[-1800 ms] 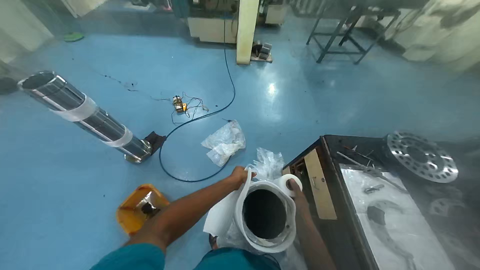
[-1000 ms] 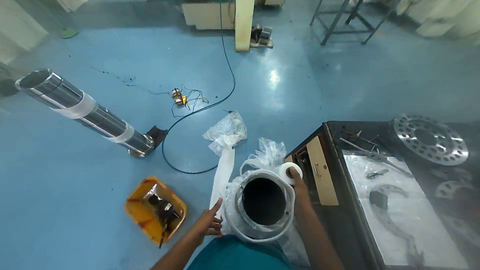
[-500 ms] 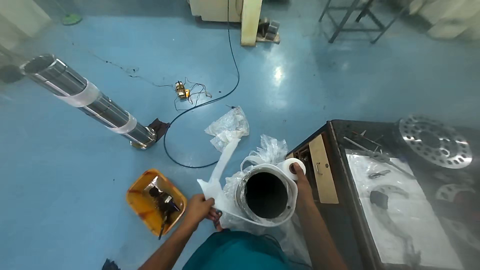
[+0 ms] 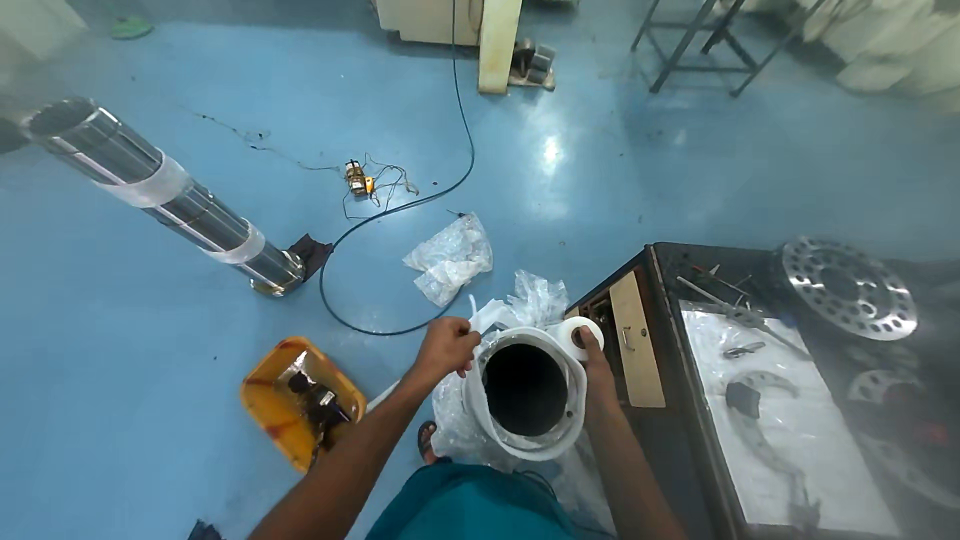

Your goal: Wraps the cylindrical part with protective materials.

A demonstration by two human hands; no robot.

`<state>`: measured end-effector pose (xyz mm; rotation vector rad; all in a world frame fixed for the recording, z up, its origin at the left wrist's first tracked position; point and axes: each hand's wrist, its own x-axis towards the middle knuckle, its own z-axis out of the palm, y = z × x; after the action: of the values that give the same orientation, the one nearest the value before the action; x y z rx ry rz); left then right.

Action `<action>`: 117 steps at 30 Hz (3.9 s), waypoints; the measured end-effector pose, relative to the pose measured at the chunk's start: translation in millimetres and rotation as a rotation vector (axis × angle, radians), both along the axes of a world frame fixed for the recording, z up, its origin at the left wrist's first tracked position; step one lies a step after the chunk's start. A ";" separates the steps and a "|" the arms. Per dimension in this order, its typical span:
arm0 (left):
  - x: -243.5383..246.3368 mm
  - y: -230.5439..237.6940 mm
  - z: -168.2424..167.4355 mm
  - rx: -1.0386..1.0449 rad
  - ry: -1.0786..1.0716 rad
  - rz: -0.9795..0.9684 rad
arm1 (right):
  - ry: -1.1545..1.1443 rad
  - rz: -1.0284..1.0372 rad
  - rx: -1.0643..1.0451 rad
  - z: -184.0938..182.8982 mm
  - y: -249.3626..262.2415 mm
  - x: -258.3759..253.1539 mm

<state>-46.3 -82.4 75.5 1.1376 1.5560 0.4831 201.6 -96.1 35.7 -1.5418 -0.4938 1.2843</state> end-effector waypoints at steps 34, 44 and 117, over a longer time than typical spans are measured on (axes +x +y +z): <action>46.8 3.3 -26.0 0.216 -0.138 -0.137 | 0.002 0.698 -0.292 23.9 -150.0 86.9; 34.9 3.5 -34.6 0.147 -0.449 -0.067 | 0.294 0.434 -0.228 26.8 -152.6 -74.3; 87.7 99.5 -67.0 -0.169 -0.687 -0.297 | -0.184 0.649 -0.131 5.1 65.2 11.8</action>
<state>41.4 17.1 8.5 0.9170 0.8017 0.4649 213.4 -30.9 40.8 -1.6836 -1.1121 1.6884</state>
